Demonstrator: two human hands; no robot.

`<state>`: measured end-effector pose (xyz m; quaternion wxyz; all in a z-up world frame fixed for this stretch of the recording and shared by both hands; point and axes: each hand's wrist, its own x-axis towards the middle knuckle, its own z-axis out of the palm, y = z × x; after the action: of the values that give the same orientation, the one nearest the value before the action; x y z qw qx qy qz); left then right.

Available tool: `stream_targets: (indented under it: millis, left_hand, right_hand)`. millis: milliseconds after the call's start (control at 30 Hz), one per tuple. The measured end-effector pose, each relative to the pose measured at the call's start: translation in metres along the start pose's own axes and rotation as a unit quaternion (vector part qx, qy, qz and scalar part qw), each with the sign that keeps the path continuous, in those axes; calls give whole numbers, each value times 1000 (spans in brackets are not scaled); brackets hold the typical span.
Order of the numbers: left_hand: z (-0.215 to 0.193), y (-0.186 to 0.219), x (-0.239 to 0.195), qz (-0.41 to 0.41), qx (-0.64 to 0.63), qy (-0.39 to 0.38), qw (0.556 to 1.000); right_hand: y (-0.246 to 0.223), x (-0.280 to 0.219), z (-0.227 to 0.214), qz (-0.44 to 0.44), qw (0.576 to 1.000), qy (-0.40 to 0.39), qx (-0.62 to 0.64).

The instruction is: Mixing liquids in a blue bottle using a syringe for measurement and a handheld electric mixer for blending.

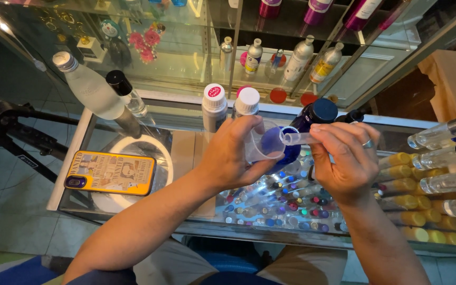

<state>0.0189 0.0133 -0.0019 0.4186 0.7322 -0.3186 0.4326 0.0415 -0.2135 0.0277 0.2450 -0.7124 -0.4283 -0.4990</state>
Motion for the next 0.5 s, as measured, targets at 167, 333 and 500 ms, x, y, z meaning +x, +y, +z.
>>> stream_targets:
  millis: [167,333,500]
  left_hand:
    - [0,0,0,4,-1,-1,1000]
    - [-2,-1,-3,0,1,-5,1000]
    - [4,-6,-9,-1,-3,4,1000]
  right_hand:
    - [0,1,-1,-3,1000,6,7]
    - [-1,4,0,-7,1000,9,2]
    - [2,5,1,-23,999,24,-12]
